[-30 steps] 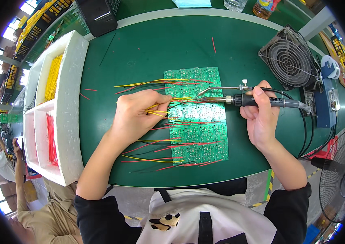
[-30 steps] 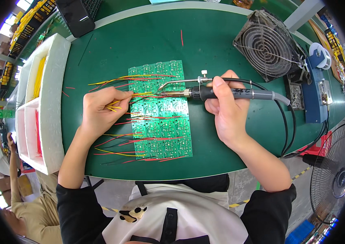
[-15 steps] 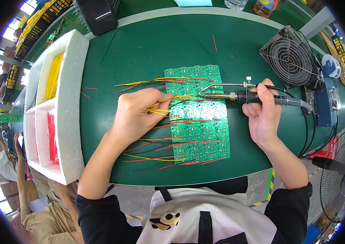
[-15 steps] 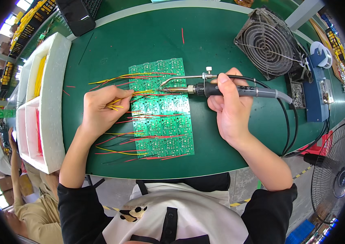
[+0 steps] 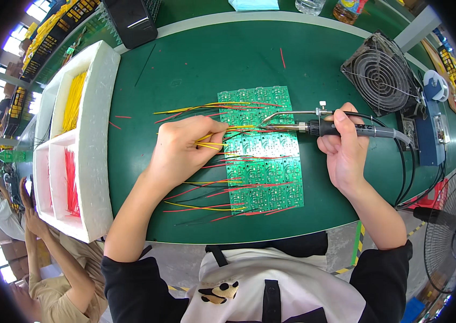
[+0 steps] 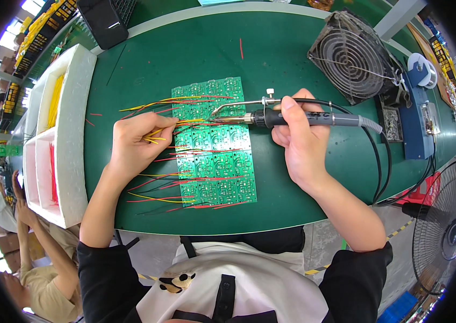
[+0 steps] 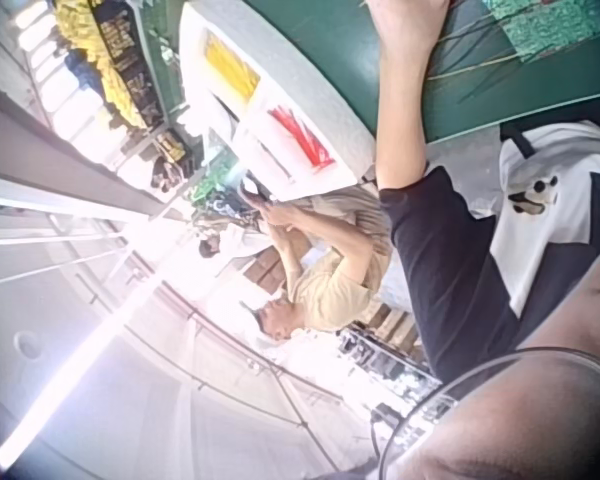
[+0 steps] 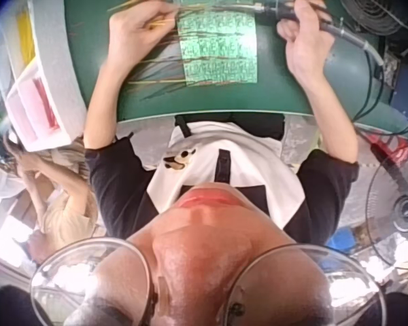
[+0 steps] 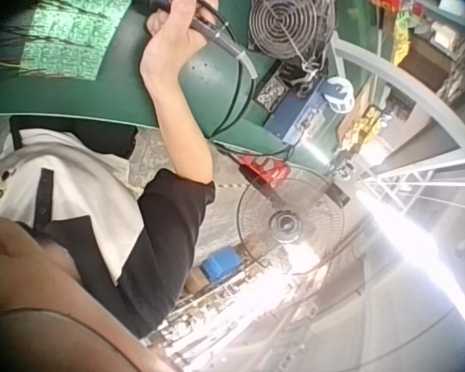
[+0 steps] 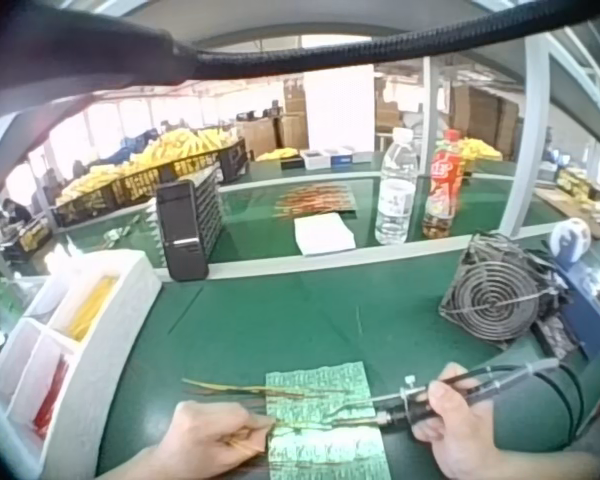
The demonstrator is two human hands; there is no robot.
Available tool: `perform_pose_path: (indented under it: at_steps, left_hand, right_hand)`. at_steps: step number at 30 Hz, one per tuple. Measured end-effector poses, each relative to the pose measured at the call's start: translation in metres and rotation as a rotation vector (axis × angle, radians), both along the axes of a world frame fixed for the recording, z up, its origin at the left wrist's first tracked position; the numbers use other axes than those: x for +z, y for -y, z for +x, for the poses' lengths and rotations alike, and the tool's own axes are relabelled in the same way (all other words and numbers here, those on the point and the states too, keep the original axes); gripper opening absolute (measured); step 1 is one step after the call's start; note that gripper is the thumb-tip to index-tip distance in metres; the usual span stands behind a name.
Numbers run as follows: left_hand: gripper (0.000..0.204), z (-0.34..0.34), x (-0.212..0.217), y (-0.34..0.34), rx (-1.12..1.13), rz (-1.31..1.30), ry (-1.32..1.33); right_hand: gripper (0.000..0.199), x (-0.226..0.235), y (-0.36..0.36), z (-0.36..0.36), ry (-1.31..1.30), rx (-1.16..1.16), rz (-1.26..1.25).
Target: The person solders wires onto circuit boards using a soldering iron, then retrieves additional wires from a container to solder onto the board.
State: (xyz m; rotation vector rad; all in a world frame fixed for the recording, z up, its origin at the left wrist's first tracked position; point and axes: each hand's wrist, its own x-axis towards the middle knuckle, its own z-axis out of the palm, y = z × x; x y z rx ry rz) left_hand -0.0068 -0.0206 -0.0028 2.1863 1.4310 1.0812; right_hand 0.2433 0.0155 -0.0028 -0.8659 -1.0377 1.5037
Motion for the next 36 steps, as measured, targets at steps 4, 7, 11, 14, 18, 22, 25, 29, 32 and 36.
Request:
perform_pose_path:
  at_steps: [4,7,11,14,18,22,25,29,32,36]
  left_hand:
    - [0.009,0.0,-0.004,-0.002,-0.007,-0.013,0.019]
    - [0.009,-0.001,-0.003,0.0,-0.007,-0.023,0.015]
    - [0.009,-0.001,0.0,0.0,-0.001,-0.051,0.005]
    - [0.009,-0.001,0.001,-0.001,-0.007,-0.077,0.016]
    - [0.009,-0.002,0.0,-0.002,-0.009,-0.071,0.011]
    - [0.008,-0.002,-0.001,-0.003,-0.007,-0.05,0.027]
    - [0.01,-0.003,0.008,-0.001,-0.007,-0.045,-0.008]
    - [0.012,-0.01,0.018,-0.001,0.014,-0.023,-0.049]
    - [0.008,-0.018,0.027,-0.004,0.071,0.078,-0.047]
    - [0.009,-0.022,0.051,0.003,0.331,-0.026,0.203]
  right_hand:
    - [0.026,-0.004,-0.001,-0.001,-0.003,-0.015,0.001]
    - [0.026,-0.002,0.0,0.0,-0.005,-0.006,-0.01]
    - [0.026,-0.001,0.0,0.0,-0.022,-0.024,-0.022]
    - [0.025,-0.003,-0.001,0.002,-0.002,-0.019,-0.035]
    - [0.022,-0.004,-0.002,0.002,-0.048,-0.003,-0.007]
    - [0.025,-0.002,-0.002,0.002,-0.016,-0.013,-0.028]
    - [0.024,-0.003,-0.002,0.004,-0.048,-0.022,-0.052]
    - [0.022,-0.002,-0.002,0.006,-0.114,-0.037,-0.058]
    - [0.023,0.0,-0.002,0.006,-0.152,-0.077,-0.036]
    - [0.025,0.002,0.008,0.015,-0.183,-0.06,-0.05]
